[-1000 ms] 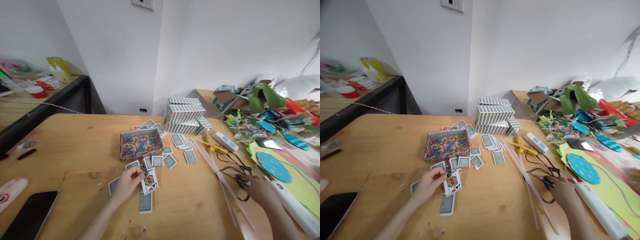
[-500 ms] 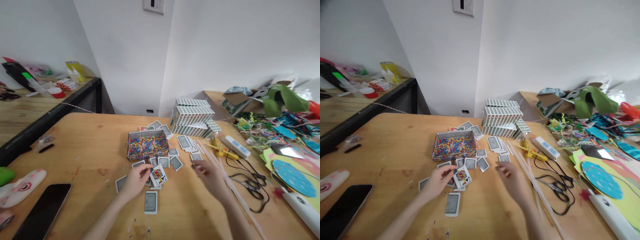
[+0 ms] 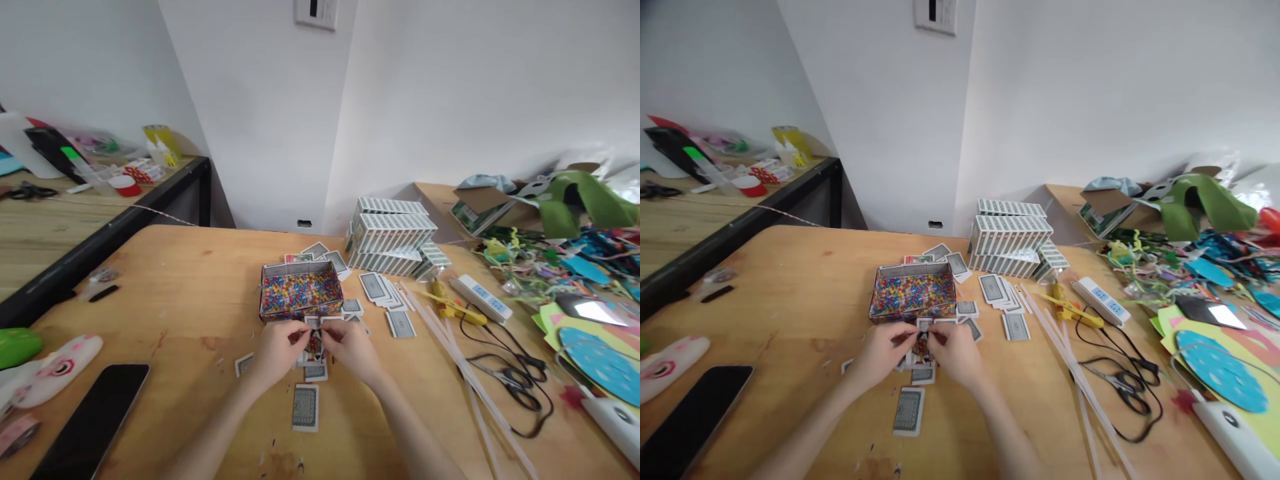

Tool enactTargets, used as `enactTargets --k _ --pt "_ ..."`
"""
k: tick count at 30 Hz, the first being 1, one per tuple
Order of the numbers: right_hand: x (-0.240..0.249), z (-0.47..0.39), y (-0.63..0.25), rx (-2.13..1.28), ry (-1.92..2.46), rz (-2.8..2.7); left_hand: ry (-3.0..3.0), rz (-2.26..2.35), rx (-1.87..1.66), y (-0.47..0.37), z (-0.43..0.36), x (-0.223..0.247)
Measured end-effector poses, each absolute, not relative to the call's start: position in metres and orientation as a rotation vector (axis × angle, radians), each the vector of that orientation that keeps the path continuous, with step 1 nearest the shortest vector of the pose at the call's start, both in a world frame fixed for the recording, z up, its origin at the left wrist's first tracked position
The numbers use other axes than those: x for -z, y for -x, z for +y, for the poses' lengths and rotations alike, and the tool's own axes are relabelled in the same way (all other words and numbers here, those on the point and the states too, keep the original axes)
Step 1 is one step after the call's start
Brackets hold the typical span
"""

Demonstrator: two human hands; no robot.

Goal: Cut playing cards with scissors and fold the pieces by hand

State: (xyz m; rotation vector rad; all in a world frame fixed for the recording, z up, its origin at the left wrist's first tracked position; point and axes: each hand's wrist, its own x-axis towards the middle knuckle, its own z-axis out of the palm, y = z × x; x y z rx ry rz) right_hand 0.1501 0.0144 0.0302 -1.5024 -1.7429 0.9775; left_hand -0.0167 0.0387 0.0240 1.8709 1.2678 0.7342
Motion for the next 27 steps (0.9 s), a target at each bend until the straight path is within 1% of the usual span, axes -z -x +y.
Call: enactTargets --k 5,8,14,23,27 --pt "-0.016 0.017 -0.164 -1.368 1.413 -1.533 -1.795 1.151 -0.58 0.022 0.041 -0.025" --pt "-0.009 0.019 -0.166 -1.521 1.378 -1.401 -1.737 1.1 -0.515 0.023 0.043 -0.023" --pt "-0.005 0.02 -0.16 -1.43 1.435 -1.344 -1.604 1.142 -0.606 0.014 0.043 -0.016" --pt "-0.009 0.017 -0.168 -1.65 1.305 -1.276 -1.529 1.048 -0.463 0.025 0.044 -0.026" --pt "-0.009 0.02 -0.162 -1.619 1.343 -1.311 -1.482 1.064 -0.536 0.023 0.044 -0.02"
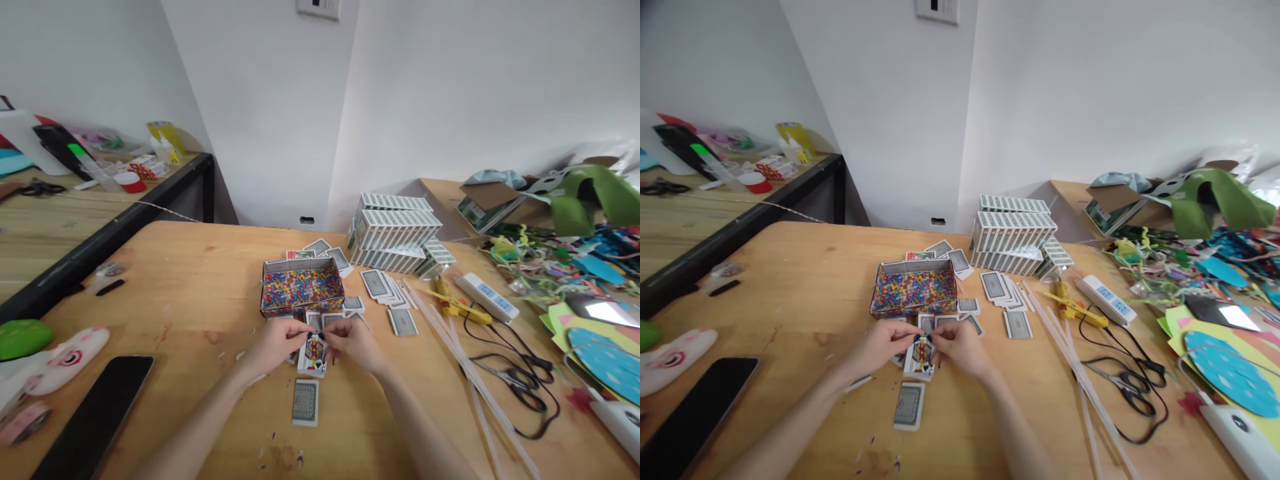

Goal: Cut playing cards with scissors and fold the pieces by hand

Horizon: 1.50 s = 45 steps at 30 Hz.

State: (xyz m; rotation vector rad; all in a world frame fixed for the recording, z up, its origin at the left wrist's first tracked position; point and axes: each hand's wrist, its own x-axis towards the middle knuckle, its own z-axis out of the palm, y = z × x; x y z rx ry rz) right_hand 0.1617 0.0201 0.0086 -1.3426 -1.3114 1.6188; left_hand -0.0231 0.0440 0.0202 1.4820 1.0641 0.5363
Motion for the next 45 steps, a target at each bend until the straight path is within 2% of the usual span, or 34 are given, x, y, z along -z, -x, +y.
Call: enactTargets --k 4,14,22,28,33,38,45 --pt "-0.01 0.022 -0.157 -1.531 1.385 -1.357 -1.503 1.142 -0.585 0.019 0.043 -0.018" --pt "-0.003 0.021 -0.168 -1.716 1.298 -1.213 -1.456 1.067 -0.466 0.023 0.045 -0.027" --pt "-0.006 0.023 -0.157 -1.513 1.361 -1.268 -1.397 1.197 -0.618 0.016 0.042 -0.019" --pt "-0.007 0.023 -0.163 -1.587 1.342 -1.281 -1.417 1.07 -0.491 0.025 0.045 -0.021" --pt "-0.003 0.024 -0.163 -1.611 1.297 -1.269 -1.329 1.029 -0.574 0.028 0.046 -0.017" --pt "0.001 0.023 -0.155 -1.525 1.31 -1.273 -1.374 1.225 -0.64 0.02 0.045 -0.017" --pt "0.005 0.019 -0.161 -1.589 1.243 -1.258 -1.307 1.125 -0.561 0.019 0.043 -0.01"
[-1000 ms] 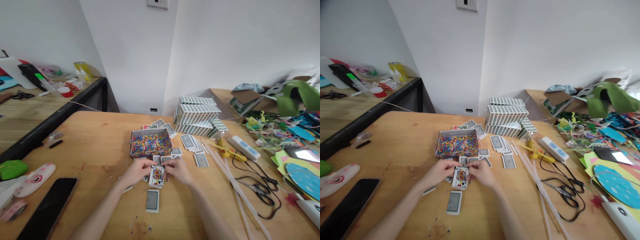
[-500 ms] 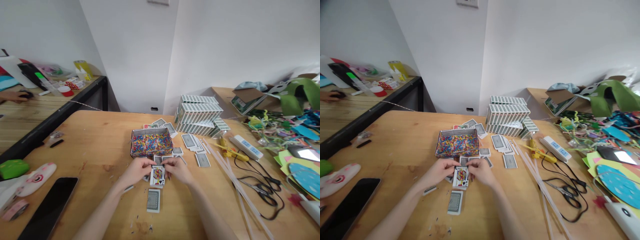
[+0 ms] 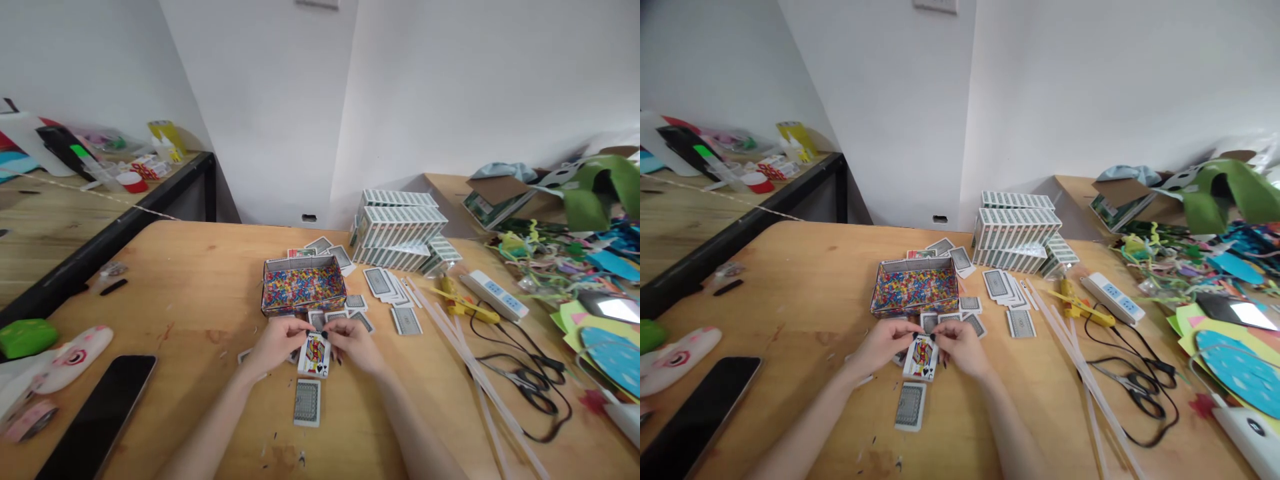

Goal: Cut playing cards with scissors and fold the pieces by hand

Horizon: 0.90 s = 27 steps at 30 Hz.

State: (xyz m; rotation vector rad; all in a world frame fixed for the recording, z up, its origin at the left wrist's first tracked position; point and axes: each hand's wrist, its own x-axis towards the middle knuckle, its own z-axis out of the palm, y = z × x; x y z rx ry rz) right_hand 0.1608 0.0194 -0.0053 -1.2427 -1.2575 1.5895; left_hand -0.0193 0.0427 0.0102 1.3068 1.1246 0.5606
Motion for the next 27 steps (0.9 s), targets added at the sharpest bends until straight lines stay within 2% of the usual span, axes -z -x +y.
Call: enactTargets --k 5,16,27 --pt "0.008 0.019 -0.166 -1.656 1.142 -1.169 -1.211 1.056 -0.597 0.025 0.042 -0.003" --pt "0.017 0.019 -0.154 -1.373 1.238 -1.123 -1.435 1.18 -0.847 0.018 0.041 0.001" --pt "0.011 0.017 -0.147 -1.384 1.245 -1.107 -1.485 1.256 -0.88 0.009 0.04 0.006"
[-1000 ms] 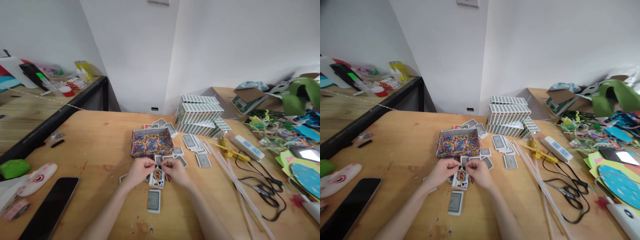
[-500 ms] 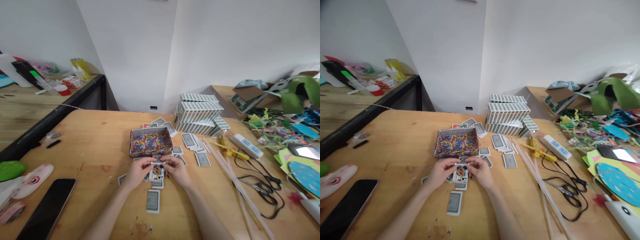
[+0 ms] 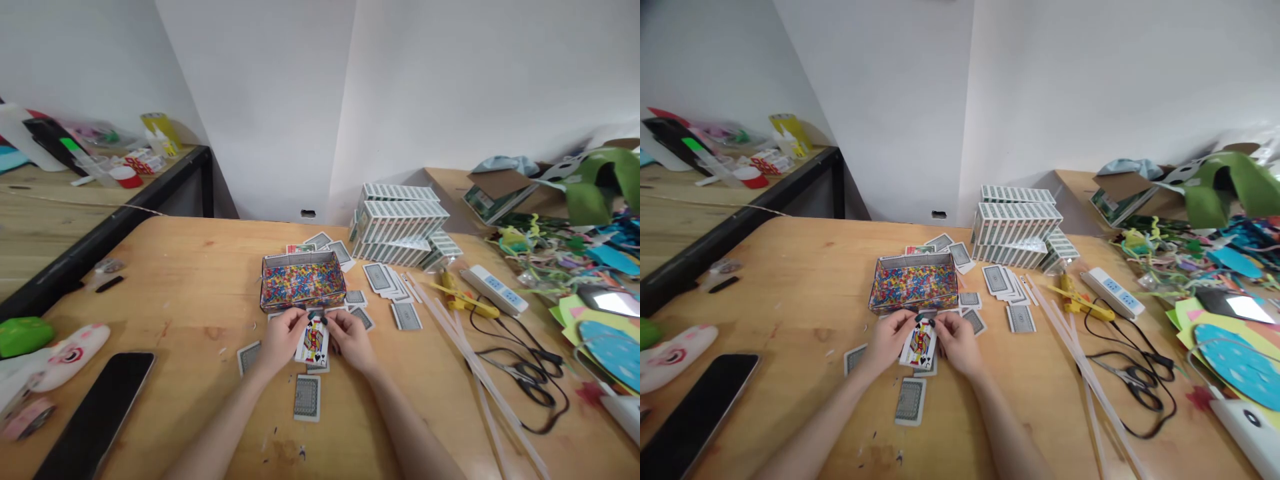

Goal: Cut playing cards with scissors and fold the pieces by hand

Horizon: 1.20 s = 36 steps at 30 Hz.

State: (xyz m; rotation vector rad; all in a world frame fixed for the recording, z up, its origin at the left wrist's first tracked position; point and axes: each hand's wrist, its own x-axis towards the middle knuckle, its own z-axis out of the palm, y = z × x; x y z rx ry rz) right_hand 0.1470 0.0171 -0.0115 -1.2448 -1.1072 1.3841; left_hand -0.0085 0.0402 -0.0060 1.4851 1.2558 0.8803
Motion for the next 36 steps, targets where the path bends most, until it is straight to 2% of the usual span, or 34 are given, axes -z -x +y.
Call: enactTargets --k 7,18,25,36 --pt "0.017 0.02 -0.149 -1.277 1.257 -0.997 -1.356 1.071 -0.855 0.009 0.037 -0.003" --pt "0.01 0.015 -0.148 -1.286 1.198 -1.034 -1.263 1.241 -1.094 0.006 0.033 0.0" --pt "0.006 0.015 -0.149 -1.395 1.083 -0.924 -1.161 1.317 -1.108 0.011 0.031 0.008" --pt "0.011 0.016 -0.149 -1.354 1.164 -0.921 -1.165 1.294 -1.113 0.011 0.027 0.001"
